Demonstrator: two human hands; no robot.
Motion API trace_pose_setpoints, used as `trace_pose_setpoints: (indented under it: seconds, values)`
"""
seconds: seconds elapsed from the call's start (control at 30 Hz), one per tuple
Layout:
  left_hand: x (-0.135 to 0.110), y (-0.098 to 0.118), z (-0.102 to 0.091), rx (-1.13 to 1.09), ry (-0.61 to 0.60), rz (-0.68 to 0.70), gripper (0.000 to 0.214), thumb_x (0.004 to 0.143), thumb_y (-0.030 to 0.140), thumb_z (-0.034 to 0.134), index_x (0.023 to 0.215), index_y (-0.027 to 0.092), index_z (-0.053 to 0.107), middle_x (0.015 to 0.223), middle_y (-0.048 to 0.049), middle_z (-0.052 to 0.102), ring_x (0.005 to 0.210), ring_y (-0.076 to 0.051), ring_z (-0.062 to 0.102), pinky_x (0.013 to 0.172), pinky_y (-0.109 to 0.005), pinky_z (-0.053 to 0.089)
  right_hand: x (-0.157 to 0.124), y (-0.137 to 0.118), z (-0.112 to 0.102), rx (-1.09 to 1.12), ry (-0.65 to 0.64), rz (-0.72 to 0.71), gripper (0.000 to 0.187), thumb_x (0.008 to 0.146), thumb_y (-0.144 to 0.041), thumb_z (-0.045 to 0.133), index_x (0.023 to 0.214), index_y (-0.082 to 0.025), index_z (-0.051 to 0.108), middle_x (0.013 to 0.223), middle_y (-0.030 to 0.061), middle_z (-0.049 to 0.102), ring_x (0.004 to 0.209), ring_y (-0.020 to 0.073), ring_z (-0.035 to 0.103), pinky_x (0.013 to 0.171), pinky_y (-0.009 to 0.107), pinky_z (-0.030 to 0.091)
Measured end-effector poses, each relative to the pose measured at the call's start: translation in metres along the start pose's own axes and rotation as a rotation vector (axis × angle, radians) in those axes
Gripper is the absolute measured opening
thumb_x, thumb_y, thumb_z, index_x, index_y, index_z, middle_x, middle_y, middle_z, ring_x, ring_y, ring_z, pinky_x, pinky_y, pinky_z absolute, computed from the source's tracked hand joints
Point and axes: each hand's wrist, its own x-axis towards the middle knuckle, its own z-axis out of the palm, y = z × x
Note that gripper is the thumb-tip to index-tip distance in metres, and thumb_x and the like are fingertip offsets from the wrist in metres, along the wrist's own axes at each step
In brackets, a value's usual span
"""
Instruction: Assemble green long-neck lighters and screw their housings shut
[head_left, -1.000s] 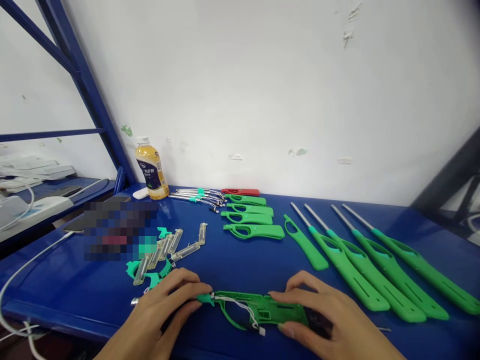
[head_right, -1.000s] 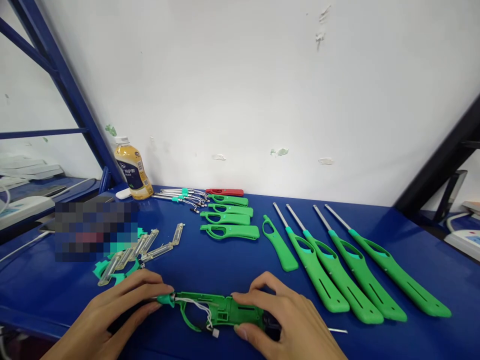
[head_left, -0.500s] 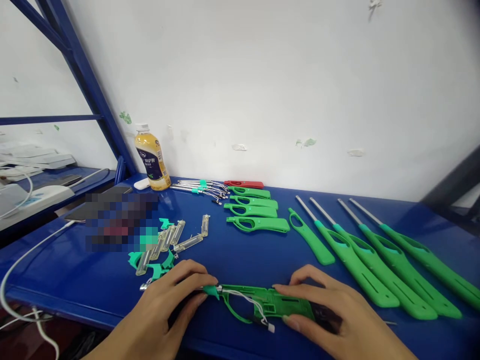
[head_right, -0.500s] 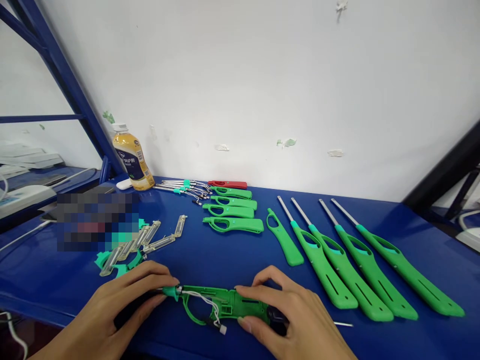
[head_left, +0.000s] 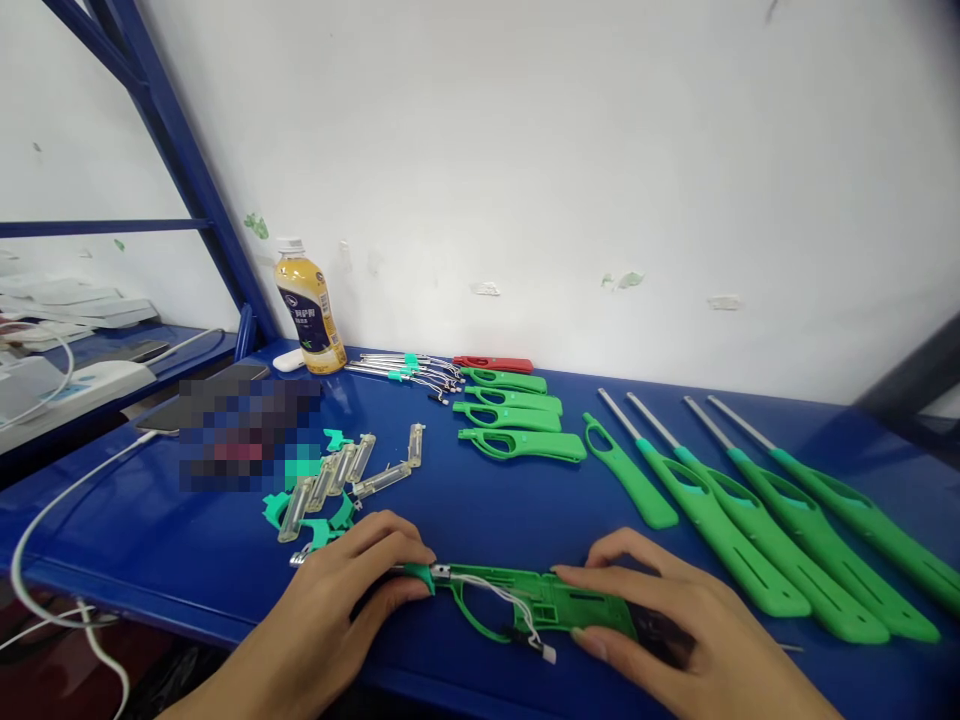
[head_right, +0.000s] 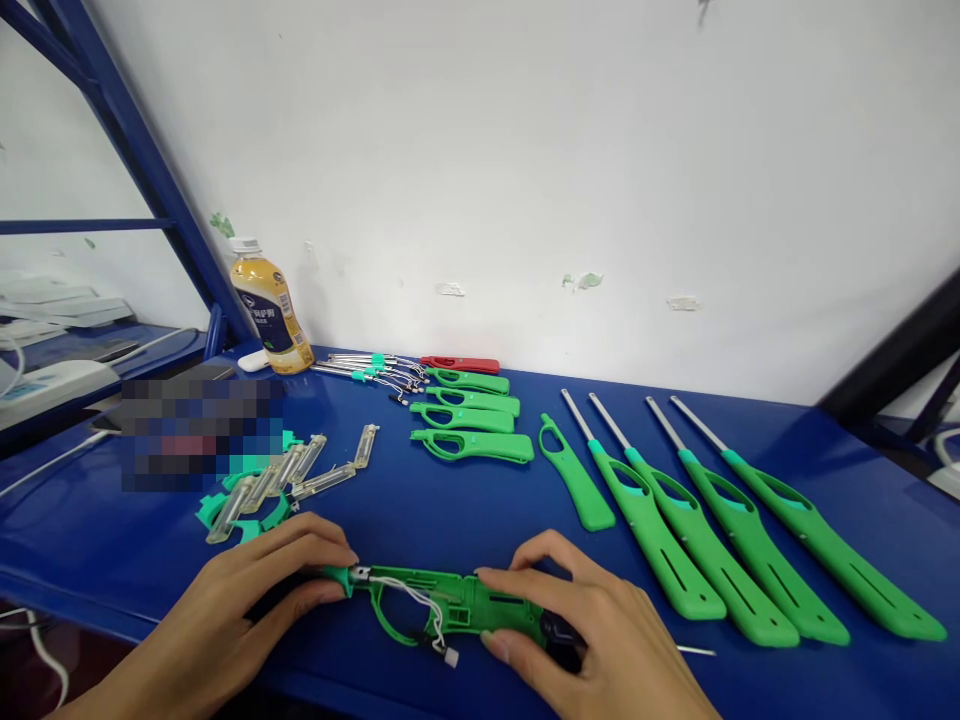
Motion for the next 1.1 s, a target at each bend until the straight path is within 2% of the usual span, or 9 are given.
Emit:
trace_pose_setpoints:
  seconds: [0.17, 0.4, 0.5, 0.6, 0.7, 0.87, 0.97, 1.03, 1.1]
  values:
    - [0.002, 0.004, -0.006, 0.023, -0.052, 0.007, 0.024, 0.105, 0.018, 0.057, 0.106, 0.034, 0.075, 0.103, 0.0011, 0.076, 0.086, -0.014, 0.077, 0.076, -0.017, 0.060, 0.000, -0.001, 0.000, -0.003, 0.008, -0.015, 0.031, 0.103, -0.046, 0.064, 0.130, -0.048, 0.077, 0.128, 0.0000, 0.067, 0.102, 0.0187, 0.073, 0.083, 0.024, 0.055]
    - [-0.008, -0.003, 0.001, 0.015, -0.073, 0.031, 0.035, 0.107, 0.016, 0.049, 0.119, 0.035, 0.077, 0.109, -0.0032, 0.074, 0.086, -0.016, 0.075, 0.073, -0.021, 0.059, -0.001, 0.001, 0.000, -0.017, 0.052, -0.051, 0.029, 0.102, -0.047, 0.067, 0.129, -0.046, 0.078, 0.123, -0.0005, 0.070, 0.096, 0.0161, 0.075, 0.084, 0.022, 0.057]
    - [-0.009, 0.002, -0.002, 0.022, -0.119, 0.001, 0.042, 0.107, 0.009, 0.044, 0.121, 0.033, 0.076, 0.115, -0.0035, 0.071, 0.091, -0.014, 0.074, 0.077, -0.019, 0.057, -0.001, 0.002, 0.001, -0.025, 0.075, -0.097, 0.029, 0.103, -0.045, 0.066, 0.129, -0.046, 0.078, 0.124, -0.0008, 0.070, 0.099, 0.0156, 0.076, 0.082, 0.020, 0.058]
    - [-0.010, 0.007, -0.005, 0.056, -0.150, -0.036, 0.042, 0.108, 0.010, 0.044, 0.121, 0.034, 0.075, 0.118, -0.0026, 0.070, 0.097, -0.013, 0.073, 0.081, -0.018, 0.056, 0.000, 0.003, 0.001, -0.049, 0.097, -0.118, 0.027, 0.102, -0.045, 0.068, 0.128, -0.048, 0.077, 0.119, -0.0024, 0.070, 0.090, 0.0123, 0.075, 0.077, 0.018, 0.057]
    - [-0.010, 0.007, -0.006, 0.081, -0.145, -0.029, 0.038, 0.108, 0.012, 0.048, 0.122, 0.034, 0.075, 0.119, -0.0026, 0.070, 0.100, -0.014, 0.073, 0.084, -0.018, 0.057, -0.001, 0.006, 0.003, -0.063, 0.113, -0.149, 0.027, 0.103, -0.044, 0.068, 0.128, -0.050, 0.076, 0.118, -0.0036, 0.069, 0.086, 0.0107, 0.075, 0.075, 0.017, 0.058]
    - [-0.009, 0.004, -0.005, 0.081, -0.115, 0.041, 0.049, 0.106, 0.005, 0.043, 0.130, 0.036, 0.072, 0.113, -0.0006, 0.070, 0.090, -0.010, 0.072, 0.077, -0.014, 0.056, -0.003, 0.008, 0.004, -0.120, 0.200, -0.227, 0.028, 0.102, -0.038, 0.071, 0.128, -0.050, 0.072, 0.119, -0.0055, 0.069, 0.093, 0.0112, 0.077, 0.081, 0.017, 0.060]
    - [-0.010, 0.003, -0.005, 0.104, -0.106, 0.056, 0.050, 0.105, 0.005, 0.043, 0.130, 0.036, 0.072, 0.113, -0.0002, 0.070, 0.093, -0.010, 0.073, 0.081, -0.014, 0.055, -0.006, 0.001, 0.005, -0.208, 0.290, -0.296, 0.028, 0.094, -0.042, 0.081, 0.120, -0.041, 0.072, 0.120, -0.0044, 0.069, 0.084, 0.0120, 0.078, 0.073, 0.018, 0.062]
    - [-0.011, 0.002, -0.005, 0.117, -0.103, 0.061, 0.049, 0.106, 0.006, 0.044, 0.132, 0.036, 0.071, 0.116, -0.0011, 0.071, 0.099, -0.011, 0.073, 0.085, -0.014, 0.056, -0.008, -0.006, 0.007, -0.280, 0.337, -0.350, 0.033, 0.087, -0.050, 0.086, 0.113, -0.036, 0.070, 0.116, -0.0041, 0.069, 0.067, 0.0111, 0.074, 0.060, 0.020, 0.062]
    - [-0.013, 0.001, -0.004, 0.123, -0.101, 0.065, 0.047, 0.106, 0.008, 0.045, 0.134, 0.035, 0.071, 0.117, -0.0022, 0.071, 0.102, -0.013, 0.073, 0.087, -0.015, 0.055, -0.007, -0.013, 0.011, -0.346, 0.374, -0.405, 0.035, 0.088, -0.058, 0.083, 0.109, -0.034, 0.069, 0.110, -0.0047, 0.071, 0.052, 0.0097, 0.067, 0.045, 0.023, 0.056]
